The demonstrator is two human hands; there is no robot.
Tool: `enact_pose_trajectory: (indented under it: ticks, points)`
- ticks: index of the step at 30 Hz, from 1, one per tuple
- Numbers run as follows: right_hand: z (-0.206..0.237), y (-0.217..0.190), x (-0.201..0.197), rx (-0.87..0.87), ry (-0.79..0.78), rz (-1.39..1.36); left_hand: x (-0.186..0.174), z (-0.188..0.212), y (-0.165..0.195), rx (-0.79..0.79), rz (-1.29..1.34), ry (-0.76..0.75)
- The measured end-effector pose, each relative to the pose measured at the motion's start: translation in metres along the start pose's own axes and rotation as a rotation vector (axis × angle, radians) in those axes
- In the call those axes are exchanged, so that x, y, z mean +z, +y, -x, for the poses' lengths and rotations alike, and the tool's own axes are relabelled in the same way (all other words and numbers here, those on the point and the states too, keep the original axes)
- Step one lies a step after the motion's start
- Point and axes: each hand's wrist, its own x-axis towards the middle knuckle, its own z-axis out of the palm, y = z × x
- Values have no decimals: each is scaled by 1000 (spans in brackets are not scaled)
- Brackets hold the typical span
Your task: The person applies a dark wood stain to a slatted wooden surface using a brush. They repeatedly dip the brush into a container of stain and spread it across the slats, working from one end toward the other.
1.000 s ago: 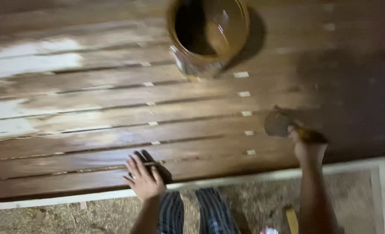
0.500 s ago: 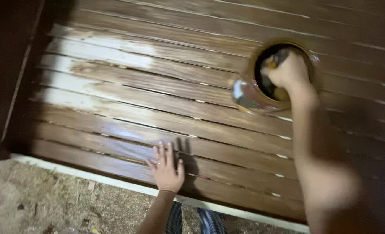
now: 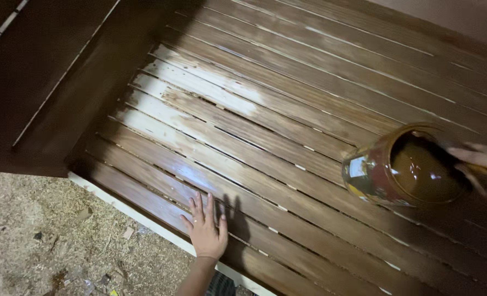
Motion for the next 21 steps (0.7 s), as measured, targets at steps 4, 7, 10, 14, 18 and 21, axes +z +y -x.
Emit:
enact_pose_trajectory:
  ticks: [4, 7, 10, 14, 18, 21]
  points:
    - [-7, -6, 11, 185, 70, -54, -2, -26, -17, -47, 46, 62]
    - [-7, -39, 27, 299, 205, -187, -5, -63, -33, -58, 85, 65]
    - [-6, -102, 46, 379, 269, -374, -8, -102, -49, -49, 166, 78]
    - [-39, -249, 141, 413, 147, -620, -12, -160, -76, -13, 208, 1]
    - [-75, -384, 261, 479, 161, -851, -16, -219, -111, 43, 259, -19]
    - [-108, -469, 339, 493, -102, -1029, -14, -260, -136, 80, 296, 13]
